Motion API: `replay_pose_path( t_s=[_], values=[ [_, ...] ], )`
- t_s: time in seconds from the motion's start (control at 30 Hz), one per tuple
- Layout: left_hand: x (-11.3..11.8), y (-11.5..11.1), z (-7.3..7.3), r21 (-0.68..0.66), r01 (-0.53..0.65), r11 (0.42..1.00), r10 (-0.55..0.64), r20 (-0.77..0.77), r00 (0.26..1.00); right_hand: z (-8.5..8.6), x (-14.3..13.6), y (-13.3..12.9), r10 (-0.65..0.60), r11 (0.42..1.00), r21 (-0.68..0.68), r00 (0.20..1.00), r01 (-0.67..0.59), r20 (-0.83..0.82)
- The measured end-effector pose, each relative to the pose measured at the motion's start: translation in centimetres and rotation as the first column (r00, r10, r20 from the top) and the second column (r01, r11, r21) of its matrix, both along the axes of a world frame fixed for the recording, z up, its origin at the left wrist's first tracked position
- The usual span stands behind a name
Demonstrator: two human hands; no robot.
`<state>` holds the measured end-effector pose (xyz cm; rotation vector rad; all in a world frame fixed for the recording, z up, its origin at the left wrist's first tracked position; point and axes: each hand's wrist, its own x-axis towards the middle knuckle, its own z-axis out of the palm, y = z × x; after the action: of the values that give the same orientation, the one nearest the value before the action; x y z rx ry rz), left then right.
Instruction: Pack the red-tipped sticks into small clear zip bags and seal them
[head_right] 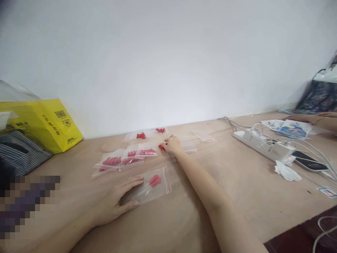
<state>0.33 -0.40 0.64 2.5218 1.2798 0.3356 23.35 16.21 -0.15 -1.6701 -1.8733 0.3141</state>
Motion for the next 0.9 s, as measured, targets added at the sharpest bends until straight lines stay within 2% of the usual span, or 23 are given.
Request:
replay_pose_path(
  t_s=[0.23,0.4,0.53,0.57,0.63,0.67,0.77,0.9],
  values=[
    [0.1,-0.1,0.1,-0.018,0.013,1.000,-0.013,0.018,1.000,-0.2,0.3,1.8,0.027,0.997,-0.060,0.969,-0.043,-0.245],
    [-0.1,0.0,-0.1,-0.022,0.013,1.000,-0.012,0.026,1.000,0.7,2.3,1.4,0.059,0.993,-0.060,0.864,-0.102,-0.499],
    [0.0,0.0,-0.1,-0.013,0.016,1.000,-0.015,0.038,0.999,1.1,4.9,-1.5,0.073,0.994,-0.016,0.736,-0.113,-0.673],
    [0.0,0.0,0.0,-0.013,0.013,1.000,-0.013,0.035,0.999,1.0,5.6,-2.5,0.077,0.994,-0.002,0.683,-0.113,-0.726],
    [0.1,0.0,0.1,-0.017,0.004,1.000,-0.004,0.022,1.000,0.4,6.5,-4.9,0.088,0.992,0.025,0.520,-0.126,-0.850],
    [0.2,0.0,0.1,-0.019,0.001,1.000,-0.001,0.016,1.000,0.0,6.8,-6.1,0.072,0.992,0.016,0.470,-0.122,-0.880],
    [0.2,0.1,0.1,-0.017,0.005,1.000,-0.005,0.014,1.000,-1.3,6.8,-9.0,0.024,0.991,-0.033,0.414,-0.130,-0.910],
    [0.0,0.1,-0.1,-0.002,0.013,1.000,-0.013,0.026,1.000,-2.2,5.4,-10.9,-0.021,0.981,-0.082,0.326,-0.174,-0.945]
  ],
)
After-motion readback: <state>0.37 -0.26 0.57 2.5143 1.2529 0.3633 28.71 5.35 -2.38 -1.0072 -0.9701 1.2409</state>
